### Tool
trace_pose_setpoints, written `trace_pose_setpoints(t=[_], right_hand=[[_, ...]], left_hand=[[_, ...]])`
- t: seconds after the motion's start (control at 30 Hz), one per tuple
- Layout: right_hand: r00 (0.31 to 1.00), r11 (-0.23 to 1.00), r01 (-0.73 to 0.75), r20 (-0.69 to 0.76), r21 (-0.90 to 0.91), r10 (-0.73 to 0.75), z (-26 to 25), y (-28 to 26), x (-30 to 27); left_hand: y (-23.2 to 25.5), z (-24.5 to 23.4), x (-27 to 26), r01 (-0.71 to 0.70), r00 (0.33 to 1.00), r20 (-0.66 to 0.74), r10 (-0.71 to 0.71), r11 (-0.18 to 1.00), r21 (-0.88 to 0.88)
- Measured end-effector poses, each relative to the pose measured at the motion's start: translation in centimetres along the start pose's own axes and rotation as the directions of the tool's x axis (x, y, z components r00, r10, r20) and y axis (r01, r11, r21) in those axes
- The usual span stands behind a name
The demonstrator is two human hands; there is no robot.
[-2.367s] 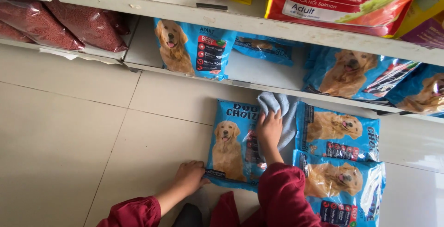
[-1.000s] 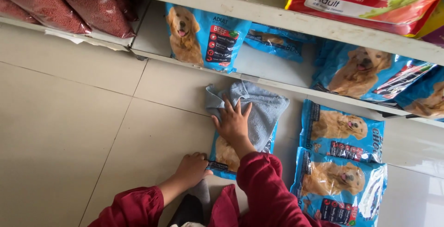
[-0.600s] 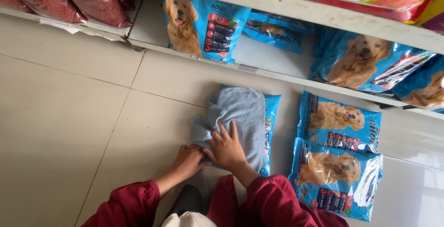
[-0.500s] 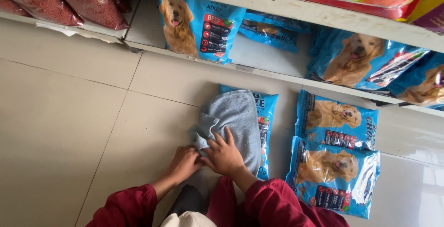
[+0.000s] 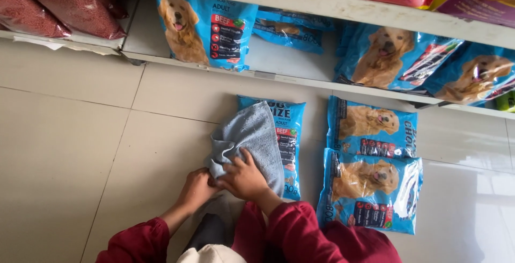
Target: Wiping down bags of dog food with a cloth in a grocery store aisle
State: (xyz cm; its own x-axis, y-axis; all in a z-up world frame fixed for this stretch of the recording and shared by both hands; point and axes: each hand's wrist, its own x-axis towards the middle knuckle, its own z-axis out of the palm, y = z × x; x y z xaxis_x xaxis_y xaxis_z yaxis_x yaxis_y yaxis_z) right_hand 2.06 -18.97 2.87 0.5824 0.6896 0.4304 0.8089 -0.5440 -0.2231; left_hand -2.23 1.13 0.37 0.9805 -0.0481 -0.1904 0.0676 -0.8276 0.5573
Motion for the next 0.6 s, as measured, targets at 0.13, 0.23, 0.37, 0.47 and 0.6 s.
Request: trace_pose_setpoints(t=[0.13,0.23,0.37,0.47,0.6], right_hand=[[0.974,0.97,0.228,0.028,-0.08,-0.226,-0.3,1.9,-3.9],[0.953,0.945,0.295,0.119,-0.141,-0.279,-2.7,2.8,-5.5],[0.958,0.93,0.271,0.164,-0.248,-0.236,-3.6,4.4,-8.2],[0.977,0.943,0.177,0.167,-0.282,-0.133,-4.5,4.7,-9.1],[0.92,0.938,-0.188,0.282,-0.291,0.272,-4.2,5.4,-10.8]], left_hand=[[0.9,-0.7,0.1,-0.044,0.999,0.025,0.044,0.998,0.034],[0.4,0.0,0.2,-0.02,0.999,0.035,0.02,1.0,0.009],[1.1,-0.2,0.5,0.051,0.998,0.034,-0.057,0.987,0.15],[2.1,-0.6,0.6,0.051,0.996,0.058,-0.065,0.976,0.212],[3.2,-2.0,0.8,0.062,0.986,0.146,-0.079,0.992,0.113]])
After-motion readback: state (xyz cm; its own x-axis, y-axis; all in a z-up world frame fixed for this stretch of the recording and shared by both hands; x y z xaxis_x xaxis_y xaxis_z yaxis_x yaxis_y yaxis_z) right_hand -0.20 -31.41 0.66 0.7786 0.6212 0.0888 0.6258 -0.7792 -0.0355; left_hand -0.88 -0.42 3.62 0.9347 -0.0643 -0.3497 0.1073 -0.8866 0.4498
